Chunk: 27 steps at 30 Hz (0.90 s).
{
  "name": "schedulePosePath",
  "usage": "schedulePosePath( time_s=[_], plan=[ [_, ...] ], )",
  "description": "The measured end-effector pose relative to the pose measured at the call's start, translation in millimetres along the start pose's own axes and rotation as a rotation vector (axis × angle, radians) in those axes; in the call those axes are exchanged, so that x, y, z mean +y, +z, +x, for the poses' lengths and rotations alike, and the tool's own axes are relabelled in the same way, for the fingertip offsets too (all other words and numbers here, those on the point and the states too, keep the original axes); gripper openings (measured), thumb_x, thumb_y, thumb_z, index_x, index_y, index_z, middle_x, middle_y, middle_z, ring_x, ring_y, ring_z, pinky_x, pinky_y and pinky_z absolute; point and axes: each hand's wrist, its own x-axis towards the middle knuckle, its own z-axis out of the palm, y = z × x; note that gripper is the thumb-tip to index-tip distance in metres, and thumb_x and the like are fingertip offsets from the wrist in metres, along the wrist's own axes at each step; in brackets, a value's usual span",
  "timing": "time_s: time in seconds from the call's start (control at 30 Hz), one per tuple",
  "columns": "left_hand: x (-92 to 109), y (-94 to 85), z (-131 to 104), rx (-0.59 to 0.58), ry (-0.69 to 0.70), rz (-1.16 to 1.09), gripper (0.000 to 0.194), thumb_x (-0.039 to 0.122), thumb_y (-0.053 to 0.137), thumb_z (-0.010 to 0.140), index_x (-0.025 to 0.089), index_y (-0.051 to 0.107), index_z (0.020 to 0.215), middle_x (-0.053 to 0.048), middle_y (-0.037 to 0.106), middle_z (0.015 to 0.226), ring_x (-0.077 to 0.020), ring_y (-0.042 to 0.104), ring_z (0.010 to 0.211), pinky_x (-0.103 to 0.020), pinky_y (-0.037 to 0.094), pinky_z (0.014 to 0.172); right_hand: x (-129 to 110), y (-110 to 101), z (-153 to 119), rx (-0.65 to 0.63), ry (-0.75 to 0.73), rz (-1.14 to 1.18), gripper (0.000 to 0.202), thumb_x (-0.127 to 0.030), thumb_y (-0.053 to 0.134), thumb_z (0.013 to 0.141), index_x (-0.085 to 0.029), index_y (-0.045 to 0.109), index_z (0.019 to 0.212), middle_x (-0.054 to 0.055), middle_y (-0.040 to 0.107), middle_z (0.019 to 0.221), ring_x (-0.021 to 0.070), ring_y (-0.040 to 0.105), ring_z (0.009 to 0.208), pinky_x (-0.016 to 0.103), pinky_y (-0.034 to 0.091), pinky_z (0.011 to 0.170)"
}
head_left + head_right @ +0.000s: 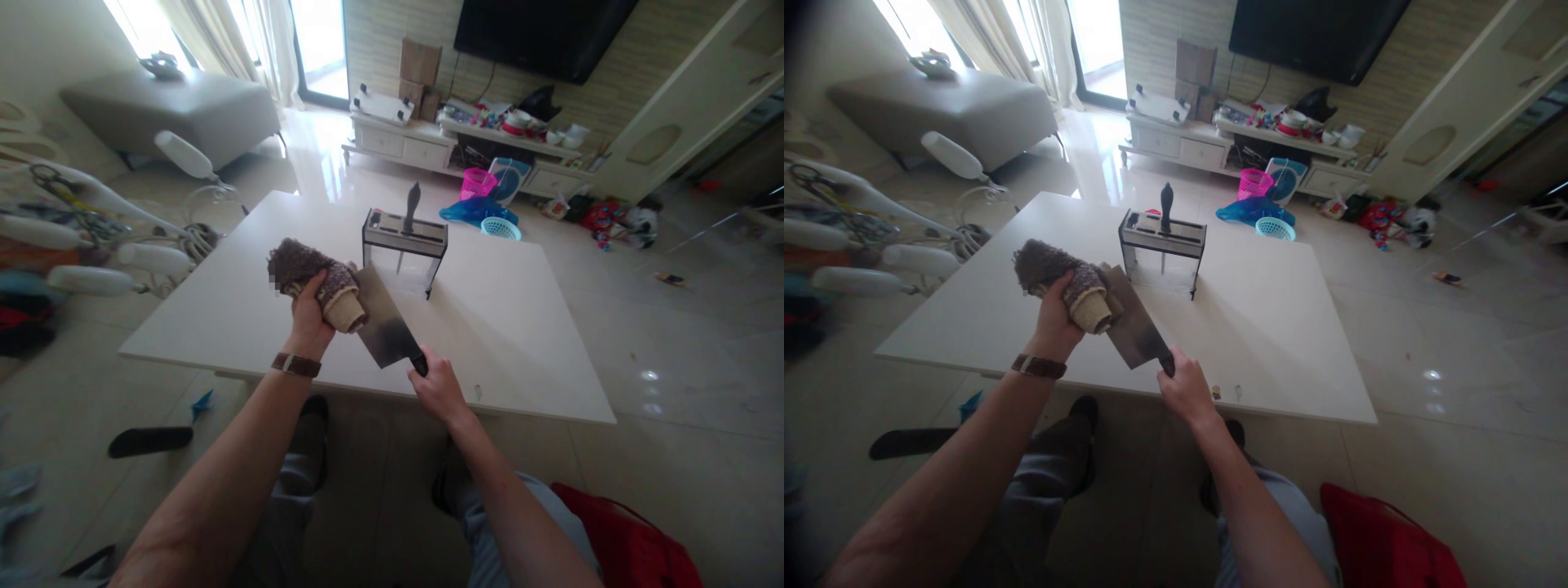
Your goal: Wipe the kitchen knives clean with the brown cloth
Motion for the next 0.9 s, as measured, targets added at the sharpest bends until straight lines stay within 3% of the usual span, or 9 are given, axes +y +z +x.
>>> schedulePosePath(
  time_s=[0.17, 0.33, 0.5, 0.7, 0.9],
  plan=[
    [-5, 3.0, -12, -0.156, -0.186, -0.007, 0.034, 0.027, 0.085, 0.069, 0.014, 0.072, 0.098, -0.011, 0.078, 0.096, -0.0227, 0.076, 0.081, -0.037, 0.066, 0.078, 2, 1, 3, 0.067, 0.103, 0.112, 0.010, -0.032, 0.058, 0.082, -0.023, 0.054, 0.083, -0.005, 0.048, 0.061, 0.0146, 0.046, 0.058, 0.026, 0.033, 0.057],
    [-24, 8.3, -28, -0.236, -0.166, 0.116, 0.051, 0.018, 0.091, 0.057, 0.014, 0.073, 0.105, -0.013, 0.079, 0.103, -0.0248, 0.076, 0.085, -0.039, 0.065, 0.081, 4, 7, 8, 0.051, 0.158, 0.200, 0.015, -0.034, 0.058, 0.082, -0.022, 0.056, 0.090, -0.006, 0.048, 0.061, 0.0145, 0.050, 0.053, 0.026, 0.038, 0.052],
    [-33, 10.4, -31, -0.148, -0.085, 0.150, 0.047, 0.015, 0.092, 0.054, 0.015, 0.074, 0.098, -0.013, 0.079, 0.102, -0.0256, 0.076, 0.084, -0.040, 0.065, 0.078, 2, 6, 6, -0.018, 0.158, 0.212, 0.016, -0.032, 0.058, 0.084, -0.021, 0.058, 0.095, -0.006, 0.051, 0.059, 0.0142, 0.053, 0.050, 0.025, 0.040, 0.052],
    [-26, 11.3, -26, -0.045, -0.030, 0.044, 0.046, 0.013, 0.089, 0.053, 0.016, 0.073, 0.095, -0.008, 0.079, 0.095, -0.0240, 0.075, 0.078, -0.041, 0.066, 0.075, -5, 2, 3, -0.106, 0.167, 0.269, 0.018, -0.033, 0.062, 0.082, -0.021, 0.056, 0.094, -0.008, 0.049, 0.058, 0.0122, 0.051, 0.045, 0.024, 0.038, 0.047],
    [-22, 6.8, -14, -0.044, -0.079, -0.034, 0.038, 0.016, 0.085, 0.059, 0.014, 0.070, 0.094, -0.008, 0.078, 0.089, -0.0204, 0.073, 0.074, -0.036, 0.065, 0.074, -12, -8, 2, -0.365, 0.322, 0.842, 0.029, -0.045, 0.068, 0.079, -0.021, 0.053, 0.086, -0.005, 0.057, 0.063, 0.0114, 0.053, 0.047, 0.023, 0.041, 0.045]
  ],
)
